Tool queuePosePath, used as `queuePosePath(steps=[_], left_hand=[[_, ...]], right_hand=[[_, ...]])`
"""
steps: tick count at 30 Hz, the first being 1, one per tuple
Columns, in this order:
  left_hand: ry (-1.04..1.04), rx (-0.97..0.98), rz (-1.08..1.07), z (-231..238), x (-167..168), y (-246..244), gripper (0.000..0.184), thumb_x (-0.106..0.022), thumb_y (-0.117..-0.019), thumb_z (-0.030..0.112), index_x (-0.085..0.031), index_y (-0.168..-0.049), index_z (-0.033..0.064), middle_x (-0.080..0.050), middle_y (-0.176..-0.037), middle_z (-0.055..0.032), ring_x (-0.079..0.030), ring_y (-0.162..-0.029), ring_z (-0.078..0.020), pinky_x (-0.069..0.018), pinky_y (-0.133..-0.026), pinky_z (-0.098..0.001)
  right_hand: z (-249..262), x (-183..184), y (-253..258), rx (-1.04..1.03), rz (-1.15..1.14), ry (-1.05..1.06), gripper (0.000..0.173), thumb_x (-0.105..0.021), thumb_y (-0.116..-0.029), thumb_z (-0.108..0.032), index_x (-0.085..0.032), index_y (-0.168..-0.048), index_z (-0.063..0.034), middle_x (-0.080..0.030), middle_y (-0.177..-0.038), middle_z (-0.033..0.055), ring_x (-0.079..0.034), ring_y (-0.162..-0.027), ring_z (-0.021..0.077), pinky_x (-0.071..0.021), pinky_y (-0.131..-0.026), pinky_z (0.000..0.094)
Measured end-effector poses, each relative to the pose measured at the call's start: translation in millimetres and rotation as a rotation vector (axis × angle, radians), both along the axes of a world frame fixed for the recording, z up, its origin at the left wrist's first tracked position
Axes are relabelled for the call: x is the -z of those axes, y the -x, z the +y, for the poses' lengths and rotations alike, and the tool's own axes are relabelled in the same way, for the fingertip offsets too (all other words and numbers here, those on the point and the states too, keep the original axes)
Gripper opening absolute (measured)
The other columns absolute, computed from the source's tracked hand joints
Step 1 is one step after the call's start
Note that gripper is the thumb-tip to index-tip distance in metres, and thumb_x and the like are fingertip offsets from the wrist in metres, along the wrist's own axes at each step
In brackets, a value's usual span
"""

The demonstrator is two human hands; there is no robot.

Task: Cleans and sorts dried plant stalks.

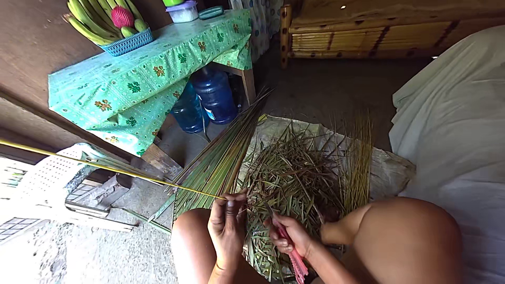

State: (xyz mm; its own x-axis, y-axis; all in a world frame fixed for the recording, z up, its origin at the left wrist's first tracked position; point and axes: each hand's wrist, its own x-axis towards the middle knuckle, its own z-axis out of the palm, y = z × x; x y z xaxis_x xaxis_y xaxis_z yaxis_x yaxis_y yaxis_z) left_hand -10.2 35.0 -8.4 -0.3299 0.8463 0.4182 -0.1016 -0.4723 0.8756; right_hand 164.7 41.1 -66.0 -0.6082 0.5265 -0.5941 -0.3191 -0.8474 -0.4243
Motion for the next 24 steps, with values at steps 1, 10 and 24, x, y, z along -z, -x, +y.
queuePosePath(steps=[1, 10, 24], left_hand=[[0.004, 0.001, -0.012, 0, 0, 0, 0.021, -0.043, -0.1088, 0.008, -0.064, -0.107, 0.0087, -0.077, -0.104, -0.0078, -0.075, -0.103, -0.0243, -0.0599, -0.097, -0.0411], [-0.016, 0.047, 0.032, -4, 11, -6, 0.021, -0.045, -0.1089, 0.009, -0.066, -0.108, 0.0096, -0.076, -0.108, -0.0076, -0.073, -0.109, -0.0251, -0.0561, -0.103, -0.0429], [-0.139, 0.07, 0.047, -7, -14, -4, 0.021, -0.048, -0.1089, 0.014, -0.068, -0.113, 0.0125, -0.076, -0.105, -0.0055, -0.074, -0.105, -0.0245, -0.0562, -0.103, -0.0456]], right_hand=[[0, -3, 1, 0.0, -0.088, -0.063, 0.049, -0.018, -0.113, -0.036, -0.056, -0.114, -0.0051, -0.053, -0.059, -0.0012, -0.041, -0.038, 0.0026, -0.0339, -0.035, 0.0157], [-4, -38, 8, -0.076, -0.259, -0.537, 0.037, -0.033, -0.1112, -0.028, -0.062, -0.112, -0.0048, -0.056, -0.06, -0.0038, -0.046, -0.041, 0.002, -0.0369, -0.038, 0.0162], [-2, 9, 4, -0.178, -0.714, -0.243, 0.034, -0.036, -0.1129, -0.036, -0.053, -0.12, -0.0065, -0.052, -0.062, 0.0021, -0.048, -0.043, 0.0092, -0.0403, -0.041, 0.0224]])
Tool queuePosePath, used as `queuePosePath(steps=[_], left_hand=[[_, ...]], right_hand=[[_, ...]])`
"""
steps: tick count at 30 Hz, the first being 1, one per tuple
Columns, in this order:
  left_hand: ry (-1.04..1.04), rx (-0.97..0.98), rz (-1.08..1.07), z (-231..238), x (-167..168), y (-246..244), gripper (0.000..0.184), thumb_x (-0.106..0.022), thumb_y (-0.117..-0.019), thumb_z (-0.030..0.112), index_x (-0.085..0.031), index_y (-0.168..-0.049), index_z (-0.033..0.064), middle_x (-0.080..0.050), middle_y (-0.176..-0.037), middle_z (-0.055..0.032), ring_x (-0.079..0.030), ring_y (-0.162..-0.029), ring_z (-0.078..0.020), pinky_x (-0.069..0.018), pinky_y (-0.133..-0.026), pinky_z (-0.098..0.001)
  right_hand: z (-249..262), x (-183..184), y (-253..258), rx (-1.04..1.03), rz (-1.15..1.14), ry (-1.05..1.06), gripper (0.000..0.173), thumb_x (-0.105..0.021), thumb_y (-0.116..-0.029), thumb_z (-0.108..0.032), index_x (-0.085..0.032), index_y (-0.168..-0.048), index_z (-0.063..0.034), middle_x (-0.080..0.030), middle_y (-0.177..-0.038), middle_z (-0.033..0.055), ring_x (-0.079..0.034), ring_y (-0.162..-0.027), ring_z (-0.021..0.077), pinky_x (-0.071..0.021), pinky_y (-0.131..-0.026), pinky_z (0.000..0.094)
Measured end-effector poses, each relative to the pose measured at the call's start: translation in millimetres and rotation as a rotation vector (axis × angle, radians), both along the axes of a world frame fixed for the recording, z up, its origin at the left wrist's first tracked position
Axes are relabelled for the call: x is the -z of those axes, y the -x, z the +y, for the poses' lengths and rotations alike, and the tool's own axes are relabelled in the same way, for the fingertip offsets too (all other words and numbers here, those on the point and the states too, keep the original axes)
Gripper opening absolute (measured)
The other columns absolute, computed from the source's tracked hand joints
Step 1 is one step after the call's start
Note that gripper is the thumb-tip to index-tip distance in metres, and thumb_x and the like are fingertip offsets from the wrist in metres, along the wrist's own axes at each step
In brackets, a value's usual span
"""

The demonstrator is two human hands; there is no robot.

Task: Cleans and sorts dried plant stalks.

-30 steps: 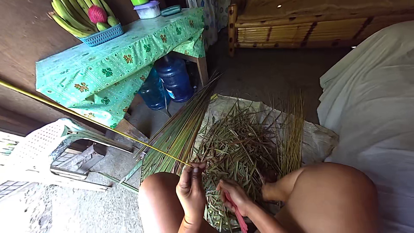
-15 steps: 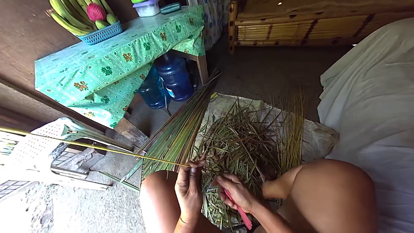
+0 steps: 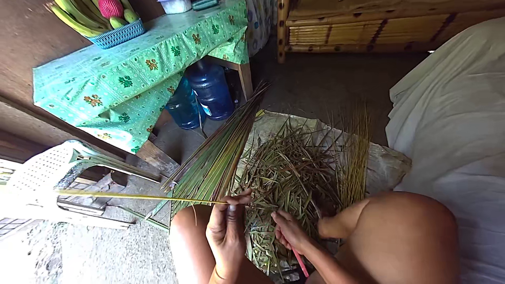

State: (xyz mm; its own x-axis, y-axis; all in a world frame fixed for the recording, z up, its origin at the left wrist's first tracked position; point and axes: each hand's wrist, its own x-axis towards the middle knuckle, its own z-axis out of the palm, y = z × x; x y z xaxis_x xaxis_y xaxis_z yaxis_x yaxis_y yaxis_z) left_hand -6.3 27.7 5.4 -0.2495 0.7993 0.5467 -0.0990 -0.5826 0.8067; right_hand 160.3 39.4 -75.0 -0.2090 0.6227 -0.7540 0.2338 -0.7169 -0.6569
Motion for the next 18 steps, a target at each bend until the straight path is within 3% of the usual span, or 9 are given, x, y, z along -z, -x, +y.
queuePosePath(steps=[3, 5, 6, 9, 11, 12, 15, 16, 18], left_hand=[[0.034, 0.0, -0.001, 0, 3, 6, 0.021, -0.047, -0.1091, 0.014, -0.068, -0.113, 0.0115, -0.076, -0.106, -0.0063, -0.074, -0.105, -0.0246, -0.0558, -0.103, -0.0462], [0.093, 0.019, 0.017, -2, 7, 10, 0.02, -0.047, -0.1089, 0.01, -0.067, -0.112, 0.0084, -0.076, -0.106, -0.0081, -0.074, -0.104, -0.0249, -0.0575, -0.101, -0.0451], [0.137, 0.019, 0.014, -3, 9, 10, 0.021, -0.046, -0.1081, 0.007, -0.066, -0.111, 0.0059, -0.076, -0.105, -0.0095, -0.075, -0.101, -0.025, -0.0597, -0.097, -0.0434], [0.287, 0.004, -0.089, -2, 4, -6, 0.021, -0.04, -0.1059, -0.001, -0.061, -0.109, 0.0002, -0.077, -0.099, -0.0121, -0.077, -0.091, -0.0231, -0.0638, -0.085, -0.0382], [0.327, 0.054, -0.126, 4, -4, -16, 0.021, -0.04, -0.1058, -0.002, -0.06, -0.111, -0.0013, -0.077, -0.098, -0.0126, -0.077, -0.089, -0.0228, -0.0641, -0.084, -0.0372], [0.329, 0.089, -0.109, 7, -8, -19, 0.02, -0.041, -0.1058, -0.002, -0.06, -0.113, -0.0027, -0.077, -0.099, -0.0123, -0.077, -0.09, -0.0219, -0.0636, -0.084, -0.0367], [0.323, 0.119, 0.135, 20, -24, -3, 0.031, -0.045, -0.1075, 0.006, -0.054, -0.131, -0.0111, -0.073, -0.114, -0.013, -0.073, -0.103, -0.0189, -0.0603, -0.094, -0.0361], [0.336, 0.069, 0.19, 23, -28, 10, 0.033, -0.045, -0.1082, 0.01, -0.054, -0.133, -0.0109, -0.072, -0.117, -0.0128, -0.072, -0.106, -0.0186, -0.0595, -0.096, -0.0366], [0.392, -0.085, 0.163, 29, -30, 45, 0.03, -0.044, -0.1086, 0.011, -0.058, -0.129, -0.006, -0.074, -0.114, -0.0107, -0.073, -0.106, -0.0202, -0.0603, -0.096, -0.0388]], right_hand=[[5, -11, -4, 0.131, 0.073, -0.123, 0.033, -0.04, -0.1123, -0.031, -0.055, -0.126, -0.0054, -0.052, -0.06, 0.0015, -0.046, -0.042, 0.0083, -0.0381, -0.039, 0.0215], [3, -16, -10, 0.161, 0.142, -0.335, 0.031, -0.046, -0.1096, -0.024, -0.057, -0.13, -0.0025, -0.051, -0.063, -0.0016, -0.045, -0.045, 0.0051, -0.0381, -0.041, 0.0193], [2, -18, -13, 0.122, 0.155, -0.487, 0.033, -0.052, -0.1041, -0.02, -0.058, -0.13, -0.0011, -0.052, -0.067, -0.0038, -0.046, -0.049, 0.0024, -0.0396, -0.045, 0.0181], [-2, -31, -14, -0.06, 0.102, -0.861, 0.034, -0.069, -0.093, -0.029, -0.071, -0.112, -0.0014, -0.054, -0.069, -0.0068, -0.044, -0.057, -0.0037, -0.0402, -0.055, 0.0157], [-6, -42, -10, -0.105, 0.063, -0.964, 0.025, -0.068, -0.0939, -0.028, -0.068, -0.089, -0.004, -0.047, -0.063, -0.0087, -0.038, -0.055, -0.0069, -0.0337, -0.052, 0.0115], [-7, -45, -11, -0.089, 0.065, -0.995, 0.024, -0.065, -0.0952, -0.026, -0.065, -0.083, -0.0049, -0.045, -0.061, -0.0095, -0.036, -0.054, -0.0081, -0.0316, -0.051, 0.0101], [-7, -69, -38, 0.039, 0.086, -1.075, 0.018, -0.062, -0.0997, -0.026, -0.065, -0.088, -0.0126, -0.048, -0.061, -0.013, -0.041, -0.052, -0.0101, -0.0372, -0.048, 0.0093], [-6, -86, -54, 0.094, 0.073, -1.092, 0.015, -0.061, -0.1015, -0.028, -0.066, -0.091, -0.0183, -0.05, -0.062, -0.016, -0.043, -0.052, -0.0105, -0.0395, -0.047, 0.0096], [0, -124, -95, 0.197, 0.021, -1.121, 0.015, -0.06, -0.1016, -0.024, -0.068, -0.089, -0.0209, -0.058, -0.063, -0.017, -0.053, -0.053, -0.0063, -0.0482, -0.049, 0.0155]])
